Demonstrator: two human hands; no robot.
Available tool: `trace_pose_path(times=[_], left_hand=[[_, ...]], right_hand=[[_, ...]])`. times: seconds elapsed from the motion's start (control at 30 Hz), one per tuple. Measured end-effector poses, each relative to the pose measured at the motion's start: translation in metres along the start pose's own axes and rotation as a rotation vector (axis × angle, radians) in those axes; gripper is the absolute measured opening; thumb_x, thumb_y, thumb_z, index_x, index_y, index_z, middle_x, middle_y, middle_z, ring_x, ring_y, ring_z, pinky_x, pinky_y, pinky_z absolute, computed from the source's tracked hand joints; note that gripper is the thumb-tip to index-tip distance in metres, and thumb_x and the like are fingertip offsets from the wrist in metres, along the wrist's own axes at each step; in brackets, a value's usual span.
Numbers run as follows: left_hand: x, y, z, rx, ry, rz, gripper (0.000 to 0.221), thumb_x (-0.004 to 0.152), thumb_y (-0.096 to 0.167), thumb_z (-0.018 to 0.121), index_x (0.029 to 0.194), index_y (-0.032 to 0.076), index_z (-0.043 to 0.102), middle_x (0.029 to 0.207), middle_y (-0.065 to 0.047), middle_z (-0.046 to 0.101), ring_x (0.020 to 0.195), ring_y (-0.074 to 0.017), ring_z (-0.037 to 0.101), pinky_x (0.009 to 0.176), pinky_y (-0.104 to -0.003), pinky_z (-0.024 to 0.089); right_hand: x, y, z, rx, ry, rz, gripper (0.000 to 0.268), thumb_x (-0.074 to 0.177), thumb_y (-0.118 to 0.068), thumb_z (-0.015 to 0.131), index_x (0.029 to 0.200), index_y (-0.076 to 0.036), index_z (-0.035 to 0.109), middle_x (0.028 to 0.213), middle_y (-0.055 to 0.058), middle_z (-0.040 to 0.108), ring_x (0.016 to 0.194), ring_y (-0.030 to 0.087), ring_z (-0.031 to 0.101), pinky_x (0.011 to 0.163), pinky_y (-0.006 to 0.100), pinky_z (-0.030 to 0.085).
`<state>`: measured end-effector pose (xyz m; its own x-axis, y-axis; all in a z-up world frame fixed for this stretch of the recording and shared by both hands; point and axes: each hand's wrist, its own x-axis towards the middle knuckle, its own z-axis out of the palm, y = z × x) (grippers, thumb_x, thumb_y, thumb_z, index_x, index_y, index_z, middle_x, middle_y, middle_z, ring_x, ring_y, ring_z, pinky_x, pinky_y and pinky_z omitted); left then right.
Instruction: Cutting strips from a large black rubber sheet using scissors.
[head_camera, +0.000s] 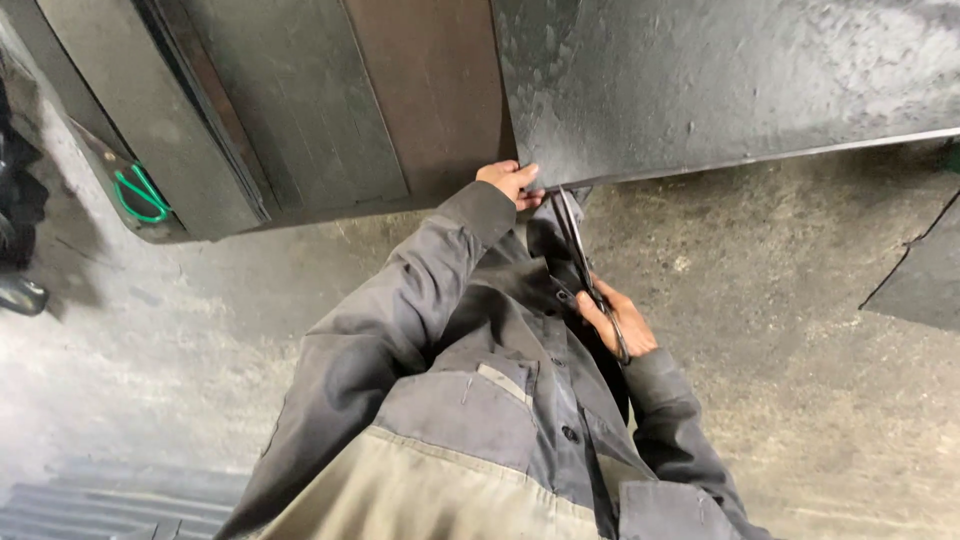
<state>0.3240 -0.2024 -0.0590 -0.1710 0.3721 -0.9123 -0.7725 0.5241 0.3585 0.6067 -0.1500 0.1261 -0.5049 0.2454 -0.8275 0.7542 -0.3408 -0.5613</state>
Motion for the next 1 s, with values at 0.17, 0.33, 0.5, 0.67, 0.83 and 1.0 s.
trace_pose_path(times=[0.17, 0.33, 0.5, 0.67, 0.83, 1.0], left_hand=[[-0.018, 0.012, 0.008, -0.173, -0.037, -0.114, 0.059, 0.094, 0.013, 0.068, 0.142, -0.008, 0.041, 0.122, -0.019, 0.061, 0.093, -0.0359, 0.072, 0.082, -0.047, 0.063], [-0.025, 0.019, 0.01, -0.19, -0.031, -0.101, 0.051, 0.096, 0.01, 0.067, 0.136, -0.006, 0.041, 0.125, -0.022, 0.061, 0.095, -0.0385, 0.072, 0.085, -0.05, 0.064], [-0.029, 0.018, 0.01, -0.132, -0.065, -0.09, 0.035, 0.097, 0.013, 0.068, 0.123, -0.008, 0.058, 0.114, -0.02, 0.067, 0.095, -0.0347, 0.072, 0.082, -0.046, 0.064], [-0.027, 0.02, 0.012, -0.145, -0.083, -0.109, 0.029, 0.096, 0.015, 0.066, 0.118, -0.004, 0.06, 0.113, -0.018, 0.068, 0.095, -0.0339, 0.073, 0.081, -0.044, 0.065], [-0.036, 0.023, 0.013, -0.064, -0.063, -0.097, 0.031, 0.097, 0.015, 0.066, 0.119, -0.006, 0.062, 0.114, -0.018, 0.067, 0.095, -0.0337, 0.072, 0.082, -0.044, 0.065], [-0.041, 0.025, 0.017, -0.063, -0.066, -0.103, 0.032, 0.096, 0.013, 0.065, 0.122, -0.005, 0.061, 0.115, -0.018, 0.067, 0.093, -0.0338, 0.072, 0.08, -0.044, 0.066]], right_hand=[[0.036, 0.01, 0.023, 0.11, 0.064, -0.19, 0.075, 0.099, -0.045, 0.063, 0.154, 0.003, 0.044, 0.122, 0.016, 0.068, 0.109, 0.02, 0.062, 0.094, 0.03, 0.048], [0.061, -0.013, 0.04, 0.145, 0.105, -0.171, 0.076, 0.097, -0.044, 0.062, 0.153, 0.002, 0.043, 0.125, 0.018, 0.071, 0.111, 0.02, 0.065, 0.096, 0.031, 0.05], [0.074, -0.007, 0.045, 0.145, 0.142, -0.174, 0.075, 0.098, -0.046, 0.062, 0.153, 0.002, 0.045, 0.125, 0.017, 0.071, 0.112, 0.02, 0.065, 0.097, 0.032, 0.051], [0.074, -0.023, 0.041, 0.148, 0.137, -0.201, 0.077, 0.098, -0.048, 0.062, 0.154, 0.002, 0.042, 0.129, 0.017, 0.069, 0.115, 0.02, 0.064, 0.098, 0.032, 0.05], [0.075, -0.025, 0.042, 0.156, 0.13, -0.229, 0.075, 0.1, -0.048, 0.061, 0.155, 0.0, 0.043, 0.132, 0.017, 0.068, 0.118, 0.02, 0.064, 0.099, 0.032, 0.05], [0.076, -0.021, 0.044, 0.16, 0.143, -0.189, 0.07, 0.102, -0.046, 0.056, 0.157, -0.003, 0.045, 0.111, 0.013, 0.07, 0.096, 0.019, 0.062, 0.084, 0.032, 0.052]])
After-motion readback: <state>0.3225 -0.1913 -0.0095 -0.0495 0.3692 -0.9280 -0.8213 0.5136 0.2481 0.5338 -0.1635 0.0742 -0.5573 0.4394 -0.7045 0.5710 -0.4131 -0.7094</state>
